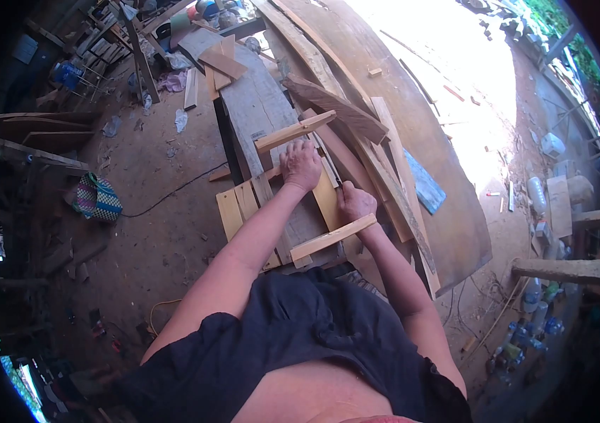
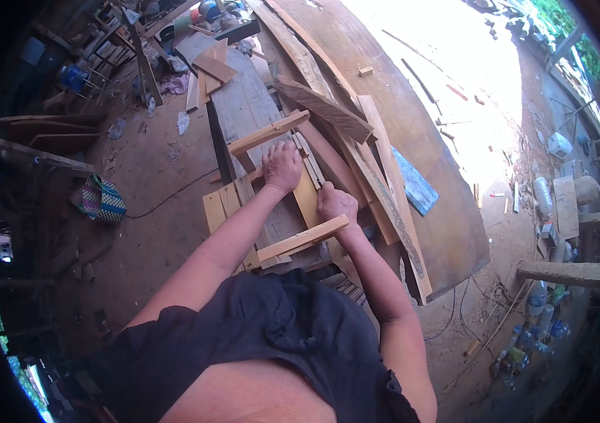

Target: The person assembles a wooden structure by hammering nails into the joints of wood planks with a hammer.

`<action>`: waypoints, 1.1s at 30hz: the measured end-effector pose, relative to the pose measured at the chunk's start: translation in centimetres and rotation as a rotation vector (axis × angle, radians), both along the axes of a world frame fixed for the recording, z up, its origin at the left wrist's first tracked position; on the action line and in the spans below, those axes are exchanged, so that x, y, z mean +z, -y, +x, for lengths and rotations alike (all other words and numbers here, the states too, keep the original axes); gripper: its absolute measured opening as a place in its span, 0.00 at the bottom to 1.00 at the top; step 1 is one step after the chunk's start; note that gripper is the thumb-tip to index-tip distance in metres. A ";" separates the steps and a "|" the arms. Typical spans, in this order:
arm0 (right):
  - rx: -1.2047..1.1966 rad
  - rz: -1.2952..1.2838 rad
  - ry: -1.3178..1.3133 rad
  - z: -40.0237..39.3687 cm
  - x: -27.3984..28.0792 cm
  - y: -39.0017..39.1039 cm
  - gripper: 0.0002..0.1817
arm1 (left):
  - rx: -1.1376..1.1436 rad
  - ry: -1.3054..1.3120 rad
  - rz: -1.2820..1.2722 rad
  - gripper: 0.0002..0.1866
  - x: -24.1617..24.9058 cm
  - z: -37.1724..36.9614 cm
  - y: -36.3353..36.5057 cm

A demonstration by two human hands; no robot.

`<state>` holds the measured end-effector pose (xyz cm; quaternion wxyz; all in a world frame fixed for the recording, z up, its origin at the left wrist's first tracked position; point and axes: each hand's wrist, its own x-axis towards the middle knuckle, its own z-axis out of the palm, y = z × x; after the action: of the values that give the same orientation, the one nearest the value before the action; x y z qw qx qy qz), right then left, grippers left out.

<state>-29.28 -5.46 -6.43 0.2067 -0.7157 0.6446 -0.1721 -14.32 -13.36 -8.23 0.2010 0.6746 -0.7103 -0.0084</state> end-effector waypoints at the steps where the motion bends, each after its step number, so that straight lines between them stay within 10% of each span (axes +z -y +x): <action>1: 0.001 0.000 -0.002 0.0 0.0 -0.1 0.11 | -0.003 0.002 -0.011 0.08 0.0 0.0 0.0; 33: 0.044 0.047 -0.096 -0.9 0.3 -1.4 0.09 | 0.011 0.005 -0.035 0.08 0.2 0.0 0.1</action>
<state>-30.18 -4.11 -6.16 0.1961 -0.7320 0.6417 -0.1177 -14.33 -13.42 -8.01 0.2111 0.6750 -0.7069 0.0065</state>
